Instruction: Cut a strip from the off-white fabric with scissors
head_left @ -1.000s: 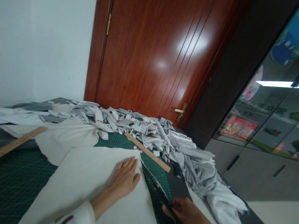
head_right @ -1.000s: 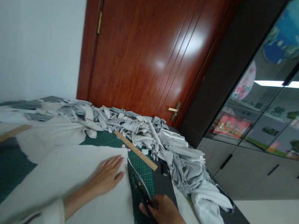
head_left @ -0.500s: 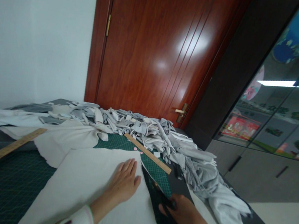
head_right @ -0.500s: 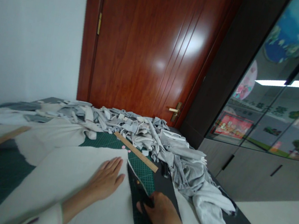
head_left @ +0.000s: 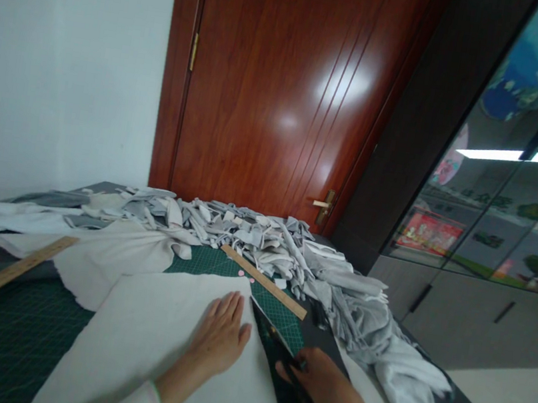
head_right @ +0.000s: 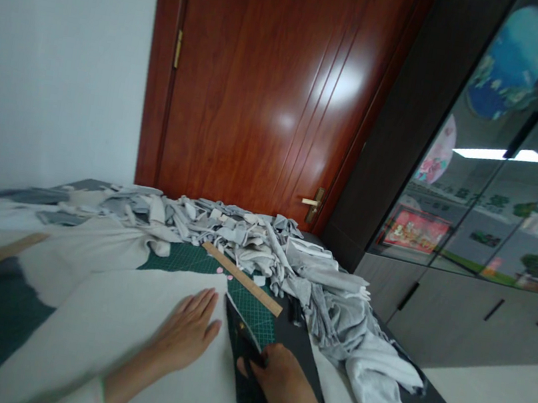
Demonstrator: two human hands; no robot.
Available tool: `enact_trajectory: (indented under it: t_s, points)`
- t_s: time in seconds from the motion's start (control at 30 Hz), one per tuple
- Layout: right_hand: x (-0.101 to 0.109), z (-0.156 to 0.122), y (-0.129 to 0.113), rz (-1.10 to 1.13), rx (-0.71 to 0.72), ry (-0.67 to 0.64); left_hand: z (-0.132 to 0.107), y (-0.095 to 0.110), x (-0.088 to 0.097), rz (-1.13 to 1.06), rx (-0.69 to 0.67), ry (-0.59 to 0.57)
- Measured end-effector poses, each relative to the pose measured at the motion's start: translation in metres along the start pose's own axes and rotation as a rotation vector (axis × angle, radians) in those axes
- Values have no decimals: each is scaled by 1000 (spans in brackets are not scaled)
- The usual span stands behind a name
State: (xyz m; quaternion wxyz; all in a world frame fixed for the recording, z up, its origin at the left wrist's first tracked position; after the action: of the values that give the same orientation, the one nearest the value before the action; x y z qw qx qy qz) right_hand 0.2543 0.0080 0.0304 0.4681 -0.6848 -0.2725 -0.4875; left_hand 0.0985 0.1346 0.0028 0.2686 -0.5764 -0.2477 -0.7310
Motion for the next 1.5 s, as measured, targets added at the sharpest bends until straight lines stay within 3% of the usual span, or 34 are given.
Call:
enact_trajectory:
  t_s: [0.47, 0.73, 1.17, 1.5]
  points:
    - [-22, 26, 2, 4, 47, 28, -1, -1, -2, -12, -3, 14]
    - [-26, 18, -14, -22, 2, 30, 0, 1, -2, -4, 0, 8]
    - [-15, -4, -44, -186, -21, 16, 1, 0, -3, -20, 1, 36]
    - [-15, -7, -46, -209, -15, 8, 2, 0, -3, -2, -5, 28]
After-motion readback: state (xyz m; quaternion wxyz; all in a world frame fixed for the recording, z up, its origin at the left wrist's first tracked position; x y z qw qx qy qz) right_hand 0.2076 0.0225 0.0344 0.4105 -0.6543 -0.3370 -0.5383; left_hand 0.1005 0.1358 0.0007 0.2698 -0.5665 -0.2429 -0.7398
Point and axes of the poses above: each hand's wrist, its own z-axis towards the middle knuckle, its own x-axis out of the back of the hand, y = z × x, the point moved 3 cm from there along z, towards the middle knuckle, and after that the axes turned 5 degrees about -x, right-handed, at the moved point
